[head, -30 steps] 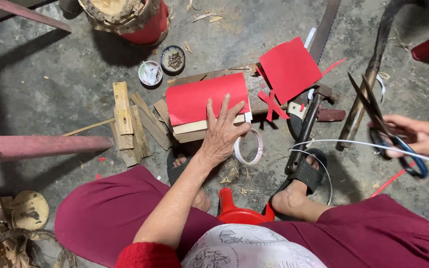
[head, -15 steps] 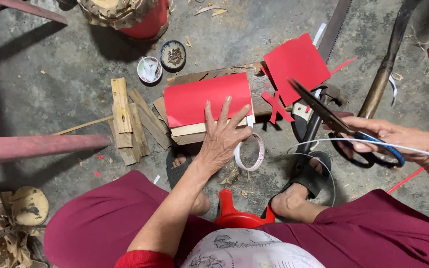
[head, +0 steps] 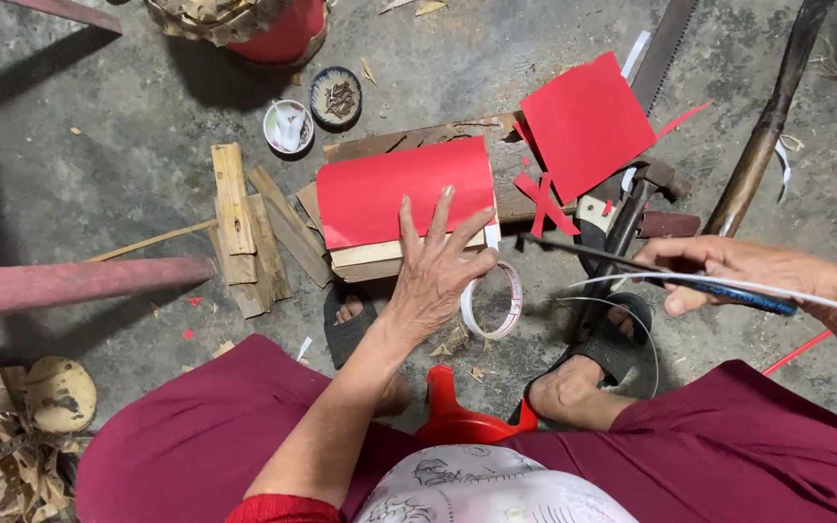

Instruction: Applying red paper to a wooden frame using double-sided tape and trimming it with scissors

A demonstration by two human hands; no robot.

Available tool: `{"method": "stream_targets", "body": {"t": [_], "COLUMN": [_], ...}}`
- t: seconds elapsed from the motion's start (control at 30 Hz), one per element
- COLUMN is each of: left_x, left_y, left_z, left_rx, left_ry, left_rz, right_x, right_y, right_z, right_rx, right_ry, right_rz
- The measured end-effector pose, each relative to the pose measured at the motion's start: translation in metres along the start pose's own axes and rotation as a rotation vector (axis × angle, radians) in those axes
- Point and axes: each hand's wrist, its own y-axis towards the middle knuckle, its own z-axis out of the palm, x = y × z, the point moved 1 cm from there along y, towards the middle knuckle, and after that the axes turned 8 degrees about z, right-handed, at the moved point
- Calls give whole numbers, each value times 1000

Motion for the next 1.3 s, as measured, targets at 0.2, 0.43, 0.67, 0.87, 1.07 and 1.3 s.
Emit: {"method": "stream_targets", "body": {"t": [0.2,0.43,0.67,0.87,1.07,1.3], "left_x": [-2,-2,-2,-4,-7,-7], "left_y": [1,-1,0,3,6,6], "left_z": [0,0,-1,-5,-11,-12], "left_rx": [4,12,12,8,10,16], "left_ry": [45,17,36,18,-10,-32], "left_rz": [0,-9,-8,-16,-19,-25], "right_x": [44,32,56,43,43,59], "right_y": [-11,7,5,10,13,15], "right_z": [-1,-11,-15,-23,-21,-23], "right_rx": [118,97,90,70,55,134], "right_ry": [-4,16,-18,-100,-106,86], "right_rz": [-77,-38,95,88,142,129]}}
